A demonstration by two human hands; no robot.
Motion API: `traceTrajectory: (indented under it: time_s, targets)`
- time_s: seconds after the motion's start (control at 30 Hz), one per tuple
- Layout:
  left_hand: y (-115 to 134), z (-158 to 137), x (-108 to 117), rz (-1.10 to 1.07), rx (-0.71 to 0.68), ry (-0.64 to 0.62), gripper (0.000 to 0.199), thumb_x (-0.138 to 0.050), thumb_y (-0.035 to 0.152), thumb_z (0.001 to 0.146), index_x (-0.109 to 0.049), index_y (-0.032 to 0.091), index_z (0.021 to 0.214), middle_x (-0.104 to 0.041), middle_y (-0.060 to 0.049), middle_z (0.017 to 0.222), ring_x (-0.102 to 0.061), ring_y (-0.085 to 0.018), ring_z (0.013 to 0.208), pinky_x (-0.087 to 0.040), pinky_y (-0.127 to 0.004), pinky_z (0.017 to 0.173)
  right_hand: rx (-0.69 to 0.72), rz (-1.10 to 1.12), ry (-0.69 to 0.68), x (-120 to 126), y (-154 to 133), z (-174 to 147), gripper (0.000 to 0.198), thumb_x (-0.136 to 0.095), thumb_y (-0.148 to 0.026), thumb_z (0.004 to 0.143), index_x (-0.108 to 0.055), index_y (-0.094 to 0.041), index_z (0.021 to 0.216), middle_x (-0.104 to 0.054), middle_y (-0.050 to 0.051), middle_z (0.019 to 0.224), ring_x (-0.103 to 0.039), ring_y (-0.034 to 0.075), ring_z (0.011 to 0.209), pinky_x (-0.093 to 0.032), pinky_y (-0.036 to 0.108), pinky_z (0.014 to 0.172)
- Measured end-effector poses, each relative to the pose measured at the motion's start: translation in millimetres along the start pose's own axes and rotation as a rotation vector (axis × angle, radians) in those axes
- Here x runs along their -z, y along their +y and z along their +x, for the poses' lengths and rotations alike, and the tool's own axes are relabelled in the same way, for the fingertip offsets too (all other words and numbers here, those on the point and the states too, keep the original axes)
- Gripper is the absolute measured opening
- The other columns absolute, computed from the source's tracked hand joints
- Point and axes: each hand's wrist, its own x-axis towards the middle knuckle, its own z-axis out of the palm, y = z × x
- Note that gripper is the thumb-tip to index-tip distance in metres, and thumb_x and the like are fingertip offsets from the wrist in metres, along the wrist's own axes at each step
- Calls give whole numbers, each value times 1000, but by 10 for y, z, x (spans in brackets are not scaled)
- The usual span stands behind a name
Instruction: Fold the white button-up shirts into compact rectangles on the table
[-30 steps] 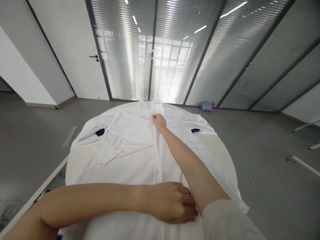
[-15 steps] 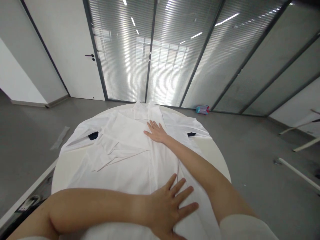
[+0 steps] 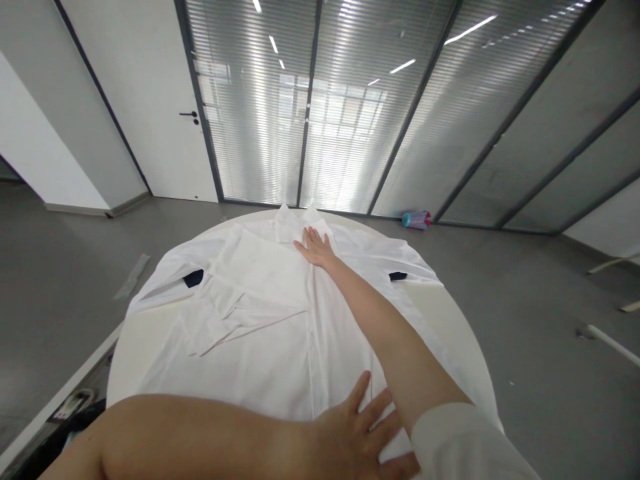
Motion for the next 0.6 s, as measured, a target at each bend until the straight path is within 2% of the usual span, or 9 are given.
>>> traceTrajectory:
  time_s: [0.17,0.3,0.43,0.53,0.6]
  targets:
    - [171,-11,-469,33,43,136,48,-49,47,97,-58,22,138,-53,-19,144,-54,-38,127,-31,-70,109,-67,-11,26,3,60,293,90,-12,-73,95,-8,-13,162,-3,9,167,-1,20,154,5,50,123]
    - [287,-45,-684,95,-92,163,40,-51,38,97,-65,19,129,-53,-17,145,-54,-36,128,-39,-62,108,-80,-6,47,-17,93,425,92,-12,-74,94,-11,-11,161,-6,10,167,-2,21,154,6,51,122]
    - [327,-60,-581,38,-84,213,38,-43,33,99,-69,23,126,-59,-10,141,-53,-31,130,-49,-52,103,-73,135,74,47,131,476,84,-9,-67,97,-14,-12,161,-10,9,167,-5,21,154,1,48,124]
    - [198,4,-313,-87,-116,134,37,-40,31,102,-69,30,124,-58,0,143,-53,-24,132,-52,-42,102,-80,311,182,175,212,381,81,0,-61,99,-15,-11,161,-12,9,167,-9,19,154,-9,39,125]
    - [24,83,-97,-240,-106,38,36,-39,35,104,-67,30,126,-59,0,142,-53,-20,132,-50,-36,104,-70,352,248,248,294,172,83,0,-63,98,-16,-10,161,-13,10,166,-11,19,154,-12,37,124]
